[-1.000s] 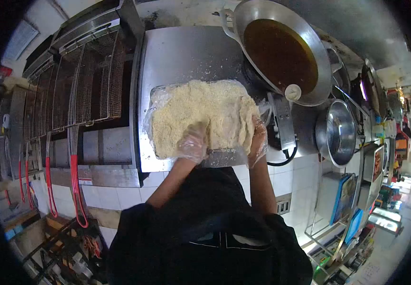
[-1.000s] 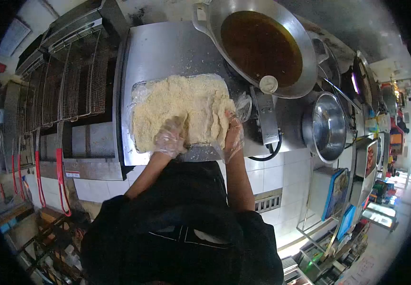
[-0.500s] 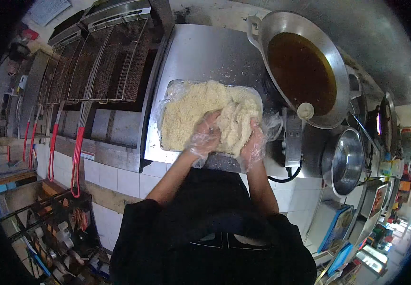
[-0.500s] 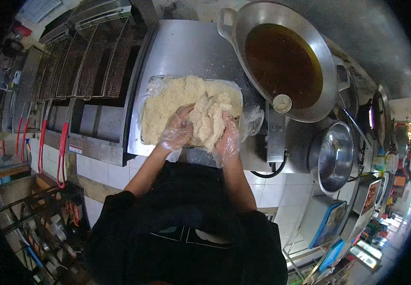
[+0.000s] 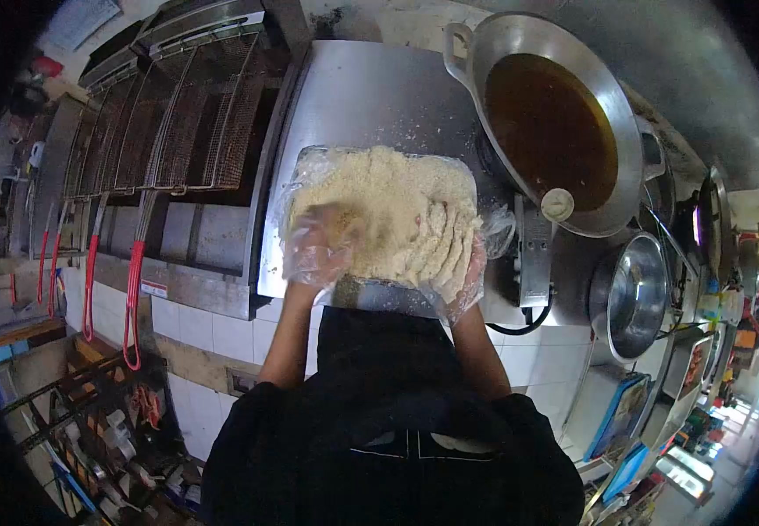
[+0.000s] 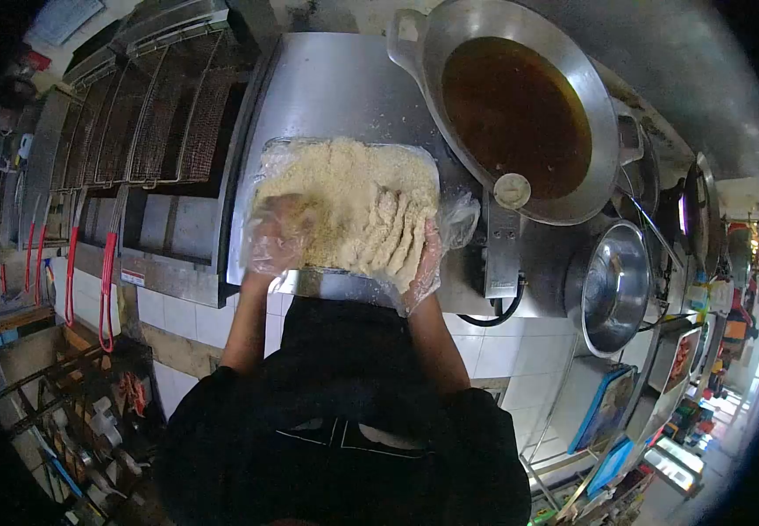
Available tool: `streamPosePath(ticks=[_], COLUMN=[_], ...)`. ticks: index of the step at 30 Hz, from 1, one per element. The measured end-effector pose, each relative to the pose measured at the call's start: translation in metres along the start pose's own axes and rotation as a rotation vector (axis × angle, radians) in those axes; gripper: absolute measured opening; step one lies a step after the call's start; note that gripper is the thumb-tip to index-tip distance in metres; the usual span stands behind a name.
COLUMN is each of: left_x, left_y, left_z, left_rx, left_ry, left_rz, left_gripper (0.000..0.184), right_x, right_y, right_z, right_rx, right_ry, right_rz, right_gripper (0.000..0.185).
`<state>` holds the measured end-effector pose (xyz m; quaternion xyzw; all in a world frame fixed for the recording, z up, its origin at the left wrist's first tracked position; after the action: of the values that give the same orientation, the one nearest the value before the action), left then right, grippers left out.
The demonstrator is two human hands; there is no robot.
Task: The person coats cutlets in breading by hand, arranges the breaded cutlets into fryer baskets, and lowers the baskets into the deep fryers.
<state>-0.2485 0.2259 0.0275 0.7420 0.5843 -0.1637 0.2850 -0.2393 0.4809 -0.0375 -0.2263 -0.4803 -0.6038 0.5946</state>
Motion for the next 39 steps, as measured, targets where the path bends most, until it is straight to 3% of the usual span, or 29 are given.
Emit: streamPosePath(ticks=[1,3,5,7,10,14,16,18,19,20,24,26,28,34,37,39], left_x=[0.0,0.012,0.03,0.038,0.037,0.025,0.012,-0.002,-0.003,0.001,0.005,0.013,0.014,-0.003,0.007,-0.001], left_y=[0.001,0.009,0.014,0.015,0.013,0.015,0.016,0.006,0.008,0.011,0.016,0.009,0.011,0.006,0.005,0.003], left_z=[0.009,0.029,0.043,0.044,0.045,0.053,0.049,0.047,0.05,0.055,0.037,0.051,0.042,0.061,0.107,0.11], left_rx=[-0.062,-0.132,-0.118,-0.095,-0.155,-0.084,-0.034,-0.15,-0.216,-0.073,-0.067,-0.127,-0.132,0.05,0.008,0.112], left_ry=[-0.171,-0.481,-0.607,-0.573,-0.529,-0.415,-0.273,-0.26,-0.251,-0.37,-0.593,-0.579,-0.587,-0.058,-0.274,-0.111], left_rz=[-0.071,-0.181,-0.257,-0.314,-0.317,-0.439,-0.524,-0.529,-0.515,-0.593,-0.562,-0.496,-0.508,-0.473,-0.417,-0.432], left_gripper=[0.093,0.106,0.116,0.123,0.125,0.122,0.118,0.114,0.112,0.106,0.096,0.094,0.086,0.058,0.049,0.044], right_x=[0.004,0.025,0.033,0.026,0.023,0.016,0.011,0.035,0.029,0.017,0.003,0.039,0.034,0.024,0.005,0.011], right_y=[-0.001,0.008,0.009,0.002,-0.006,-0.005,-0.004,0.004,0.003,0.001,0.001,0.006,0.006,0.009,0.009,0.013], right_z=[0.001,0.001,0.001,0.003,0.006,0.009,0.012,0.015,0.017,0.016,0.017,0.018,0.017,0.021,0.026,0.029], right_rx=[0.009,0.26,0.27,0.028,-0.016,-0.002,-0.067,-0.069,-0.096,-0.12,-0.2,-0.077,-0.109,-0.145,-0.163,-0.179], right_ry=[-0.068,-0.946,-0.931,-0.026,0.039,-0.052,0.255,0.069,0.135,0.202,0.321,0.011,0.057,0.067,0.102,0.015], right_rz=[0.079,0.132,0.125,0.062,0.063,0.091,0.057,-0.014,0.002,0.011,-0.063,-0.044,-0.037,-0.059,-0.068,-0.044], right_gripper=[0.057,0.061,0.065,0.069,0.073,0.071,0.07,0.068,0.066,0.065,0.063,0.062,0.062,0.063,0.06,0.059])
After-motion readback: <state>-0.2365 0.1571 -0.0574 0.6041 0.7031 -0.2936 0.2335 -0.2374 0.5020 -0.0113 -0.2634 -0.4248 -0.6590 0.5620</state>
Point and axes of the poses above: each hand's wrist, its own y-axis away from the middle knuckle, its own x-axis out of the palm, z = x × y, the point moved 4 cm from there along -y, towards the middle knuckle, and after that the axes turned 15 degrees about y, right-handed, at the moved point
